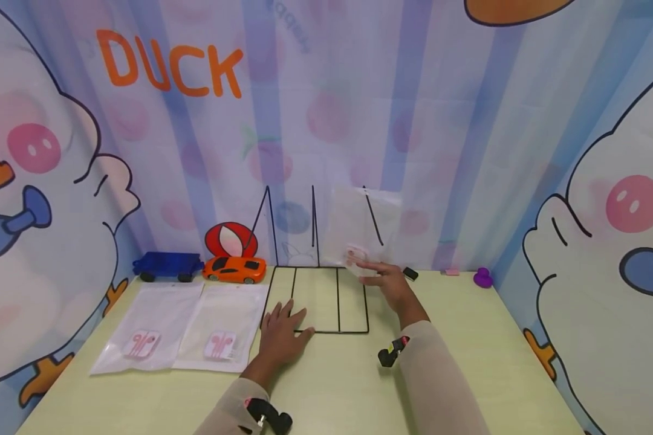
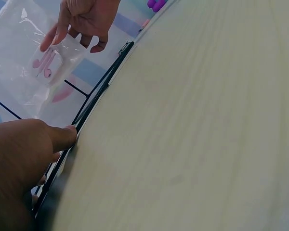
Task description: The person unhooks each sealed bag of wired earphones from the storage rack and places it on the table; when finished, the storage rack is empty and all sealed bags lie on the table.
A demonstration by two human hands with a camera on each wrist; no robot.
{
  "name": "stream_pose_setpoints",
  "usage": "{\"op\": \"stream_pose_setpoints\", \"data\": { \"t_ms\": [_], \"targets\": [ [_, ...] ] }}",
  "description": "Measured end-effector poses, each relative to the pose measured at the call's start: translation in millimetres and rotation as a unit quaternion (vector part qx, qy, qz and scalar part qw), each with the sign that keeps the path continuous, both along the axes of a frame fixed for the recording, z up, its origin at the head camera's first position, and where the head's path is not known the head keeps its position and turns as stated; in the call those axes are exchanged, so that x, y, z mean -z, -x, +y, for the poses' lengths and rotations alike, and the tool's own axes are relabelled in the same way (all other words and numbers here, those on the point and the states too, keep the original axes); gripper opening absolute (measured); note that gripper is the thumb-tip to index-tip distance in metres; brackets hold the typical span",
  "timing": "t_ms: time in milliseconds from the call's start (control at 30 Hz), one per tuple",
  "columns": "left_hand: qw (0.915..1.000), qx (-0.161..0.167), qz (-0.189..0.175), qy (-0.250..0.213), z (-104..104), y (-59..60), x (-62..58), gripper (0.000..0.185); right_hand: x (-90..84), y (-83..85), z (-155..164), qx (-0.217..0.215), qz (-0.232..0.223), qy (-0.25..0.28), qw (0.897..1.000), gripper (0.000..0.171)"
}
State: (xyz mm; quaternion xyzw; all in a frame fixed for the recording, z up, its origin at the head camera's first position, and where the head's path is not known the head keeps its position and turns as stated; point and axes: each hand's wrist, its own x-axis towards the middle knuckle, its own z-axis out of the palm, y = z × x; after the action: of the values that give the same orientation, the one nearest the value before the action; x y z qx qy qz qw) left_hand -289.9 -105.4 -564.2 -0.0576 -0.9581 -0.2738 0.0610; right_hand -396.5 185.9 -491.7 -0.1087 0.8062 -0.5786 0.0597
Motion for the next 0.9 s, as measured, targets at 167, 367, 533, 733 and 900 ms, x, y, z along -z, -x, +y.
{"op": "stream_pose_setpoints", "data": {
  "t_ms": [167, 367, 533, 733, 900],
  "targets": [
    [1.0, 0.002, -0.001, 0.005, 0, -0.3, 2.8, 0.058, 5.5, -0.3, -4, 0.003, 0.008, 0.045, 0.999, 0.053],
    [1.0, 0.001, 0.006, 0.004, -1, -1.1, 1.1, 0.058, 9.6, -6.9, -8, 0.016, 0.048, 0.093, 0.994, 0.048],
    [1.0, 0.001, 0.009, 0.001, -2, -0.4, 2.2, 0.057, 12.1, -13.4, -9, 0.009, 0.073, 0.133, 0.988, 0.04],
    [0.9999, 0.001, 0.01, 0.003, -2, -0.6, 1.0, 0.057, 14.4, -20.8, -8, 0.019, 0.094, 0.132, 0.987, 0.037],
    [0.9999, 0.003, 0.011, 0.0, -1, -2.6, 0.0, 0.058, 14.2, -28.2, -8, 0.029, 0.099, 0.129, 0.986, 0.035]
  ]
}}
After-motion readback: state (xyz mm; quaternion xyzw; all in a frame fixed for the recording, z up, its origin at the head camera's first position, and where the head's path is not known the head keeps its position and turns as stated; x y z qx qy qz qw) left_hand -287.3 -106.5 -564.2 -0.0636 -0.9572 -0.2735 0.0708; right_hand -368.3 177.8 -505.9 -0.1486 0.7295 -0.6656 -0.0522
